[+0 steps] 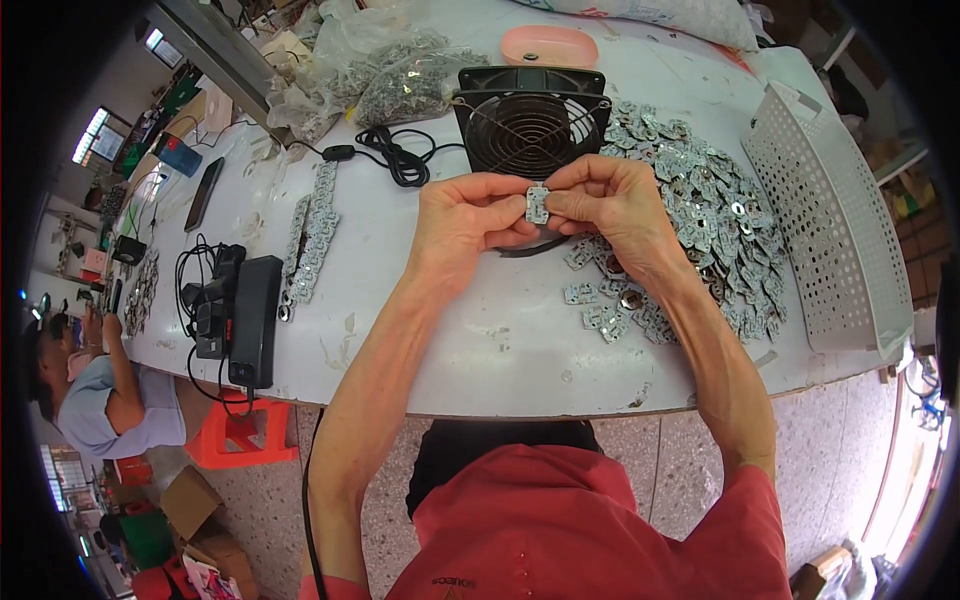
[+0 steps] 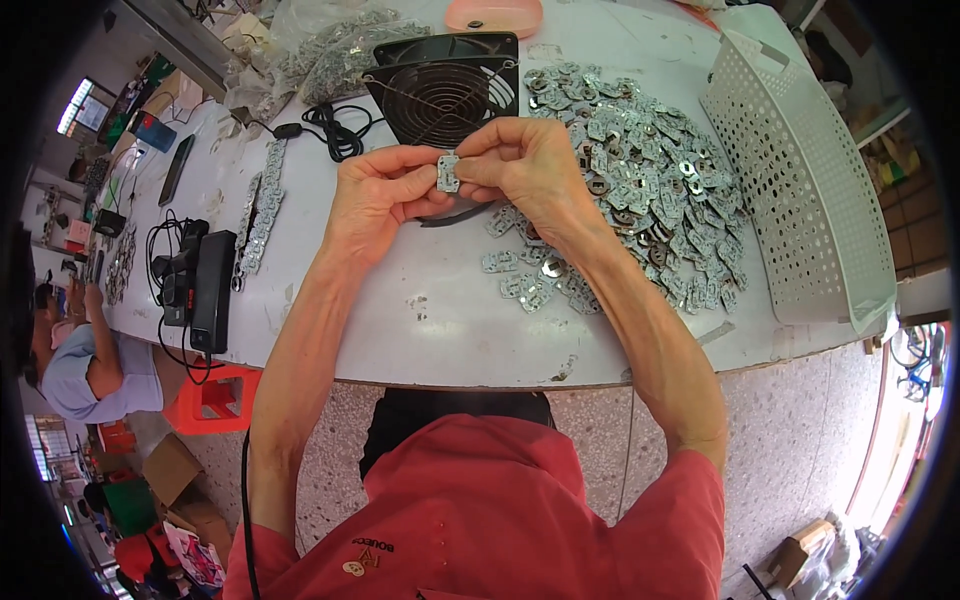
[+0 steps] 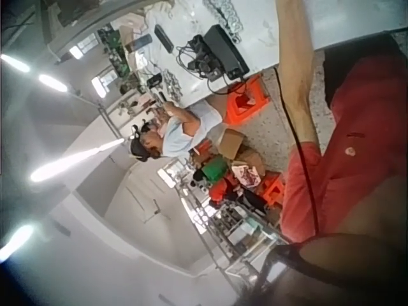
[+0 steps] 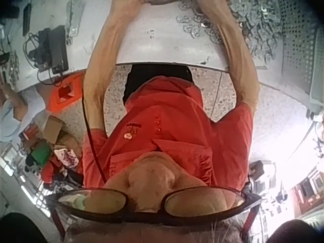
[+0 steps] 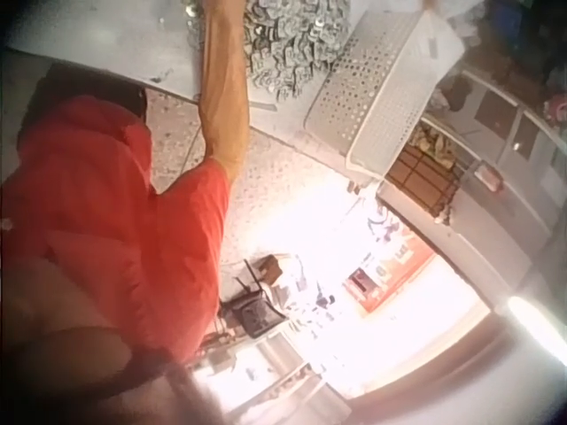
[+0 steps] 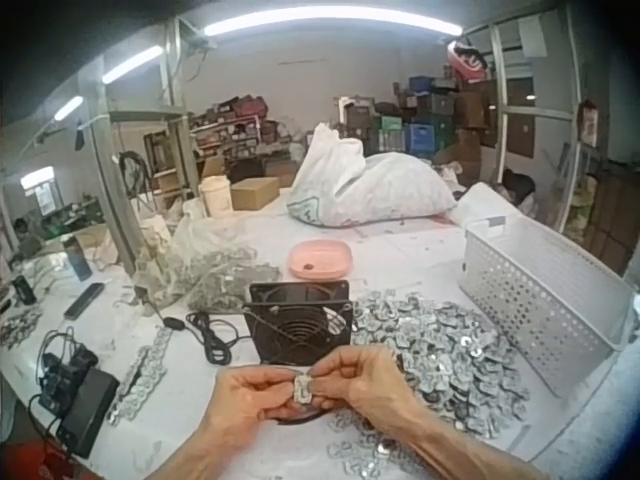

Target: The person assembles small electronic LED components onto a metal base or circuit board by hand.

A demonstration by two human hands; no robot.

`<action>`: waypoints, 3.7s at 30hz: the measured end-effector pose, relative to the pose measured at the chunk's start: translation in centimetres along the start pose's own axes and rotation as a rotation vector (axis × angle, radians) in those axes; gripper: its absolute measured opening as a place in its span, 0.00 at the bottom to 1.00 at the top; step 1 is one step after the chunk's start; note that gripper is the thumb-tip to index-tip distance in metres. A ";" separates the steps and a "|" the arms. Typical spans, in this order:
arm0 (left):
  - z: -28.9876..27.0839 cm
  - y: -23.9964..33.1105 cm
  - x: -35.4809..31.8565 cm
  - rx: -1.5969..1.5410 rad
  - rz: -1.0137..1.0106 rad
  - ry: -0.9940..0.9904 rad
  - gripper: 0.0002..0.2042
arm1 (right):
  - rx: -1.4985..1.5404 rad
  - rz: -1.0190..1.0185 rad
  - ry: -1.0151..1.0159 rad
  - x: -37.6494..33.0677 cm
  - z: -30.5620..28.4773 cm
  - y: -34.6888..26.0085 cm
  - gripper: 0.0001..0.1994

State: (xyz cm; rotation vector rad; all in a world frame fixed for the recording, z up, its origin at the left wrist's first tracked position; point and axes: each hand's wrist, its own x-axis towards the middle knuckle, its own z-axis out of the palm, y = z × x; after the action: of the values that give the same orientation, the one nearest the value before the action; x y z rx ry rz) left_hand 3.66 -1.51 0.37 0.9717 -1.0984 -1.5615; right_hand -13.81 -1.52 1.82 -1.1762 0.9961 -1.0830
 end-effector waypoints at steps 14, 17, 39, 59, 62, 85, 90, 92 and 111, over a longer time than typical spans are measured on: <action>0.2 0.6 -0.2 -0.102 -0.074 -0.012 0.09 | -0.050 -0.120 0.005 0.0 0.2 0.1 0.04; 0.1 0.5 -0.2 -0.104 -0.082 -0.018 0.09 | -0.040 -0.100 0.002 0.0 0.2 0.0 0.05; 0.4 0.5 -0.3 -0.001 -0.101 0.018 0.09 | -0.003 0.108 0.038 -0.1 0.2 0.0 0.07; 0.4 0.5 -0.4 -0.114 -0.113 0.077 0.09 | -0.074 -0.089 0.098 -0.3 1.1 0.9 0.05; 0.5 0.7 -0.5 -0.103 -0.114 0.058 0.09 | -0.090 -0.111 0.099 -0.4 1.2 0.8 0.05; 0.6 0.3 -0.5 0.075 0.074 0.035 0.10 | -0.054 -0.037 0.013 -0.5 0.6 0.0 0.08; 0.7 0.1 -0.5 0.057 0.091 0.084 0.10 | 0.051 -0.003 0.045 -0.5 0.5 -0.2 0.08; 0.6 0.1 -0.5 0.060 0.102 0.103 0.10 | 0.026 -0.001 0.041 -0.5 0.5 -0.1 0.07; 0.7 0.1 -0.8 0.203 0.127 0.056 0.10 | -0.056 -0.028 0.043 -0.7 0.8 0.0 0.07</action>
State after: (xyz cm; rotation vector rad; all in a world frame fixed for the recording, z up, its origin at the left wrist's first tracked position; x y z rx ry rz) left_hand 3.22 -0.59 0.70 1.0523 -1.2718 -1.3324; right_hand -13.16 -0.66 1.91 -1.2198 1.0523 -1.1122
